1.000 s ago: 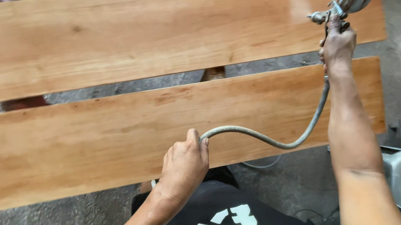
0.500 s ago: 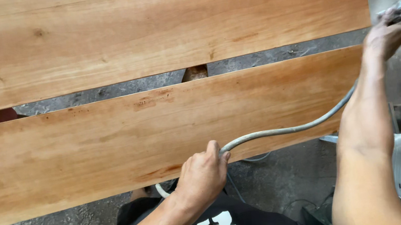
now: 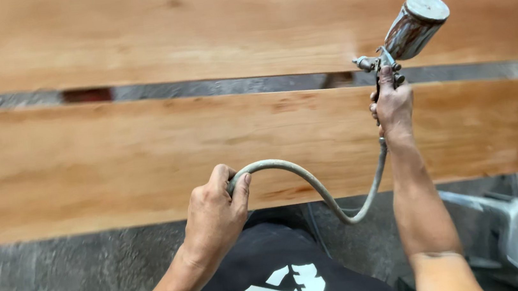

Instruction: The person uses a spray gun to apply a finish to several wooden planks laid on a workbench. They move the spray gun back and forth across the planks, then refill the spray gun's container from a paint can before continuing to spray additional planks.

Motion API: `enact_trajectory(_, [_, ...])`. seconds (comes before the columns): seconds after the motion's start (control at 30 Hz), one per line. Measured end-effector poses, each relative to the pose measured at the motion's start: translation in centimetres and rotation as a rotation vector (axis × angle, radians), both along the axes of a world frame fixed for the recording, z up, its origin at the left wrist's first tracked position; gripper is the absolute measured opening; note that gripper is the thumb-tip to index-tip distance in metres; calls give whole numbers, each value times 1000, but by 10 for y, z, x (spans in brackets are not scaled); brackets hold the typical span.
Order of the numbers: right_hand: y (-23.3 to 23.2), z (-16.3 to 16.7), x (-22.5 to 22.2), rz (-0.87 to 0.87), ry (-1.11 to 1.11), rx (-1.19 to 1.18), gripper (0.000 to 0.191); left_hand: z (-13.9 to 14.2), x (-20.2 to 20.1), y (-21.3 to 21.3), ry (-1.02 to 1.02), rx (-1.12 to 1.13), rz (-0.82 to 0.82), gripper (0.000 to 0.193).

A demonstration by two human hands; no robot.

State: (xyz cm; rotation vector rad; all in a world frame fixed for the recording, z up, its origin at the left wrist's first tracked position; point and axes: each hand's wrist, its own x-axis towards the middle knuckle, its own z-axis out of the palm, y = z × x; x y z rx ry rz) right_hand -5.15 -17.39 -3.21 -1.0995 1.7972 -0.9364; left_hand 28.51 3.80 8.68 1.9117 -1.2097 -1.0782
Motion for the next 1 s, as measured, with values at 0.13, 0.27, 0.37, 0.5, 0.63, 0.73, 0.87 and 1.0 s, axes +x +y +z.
enact_trajectory(0.13, [30,-2,155,144,-128,16,47,8,102,55,12,4,181,22])
enact_trajectory(0.27, [53,-4,308,274,-227,53,43,13,187,112,7,-56,399,20])
enact_trajectory(0.37, [68,-9,418,411,-318,46,48,13,234,154,3,-36,562,20])
enact_trajectory(0.5, [87,-19,563,542,-425,68,48,-2,285,200,-34,-59,751,21])
enact_trajectory(0.63, [103,-21,701,598,-495,99,50,-9,320,237,-99,-93,868,22])
enact_trajectory(0.73, [117,-17,783,666,-549,105,53,-8,337,255,-88,-38,933,24])
enact_trajectory(0.87, [145,-26,864,774,-678,103,54,-17,349,266,-52,56,981,24])
enact_trajectory(1.0, [170,-43,883,887,-611,-190,51,-26,343,259,-41,32,945,24])
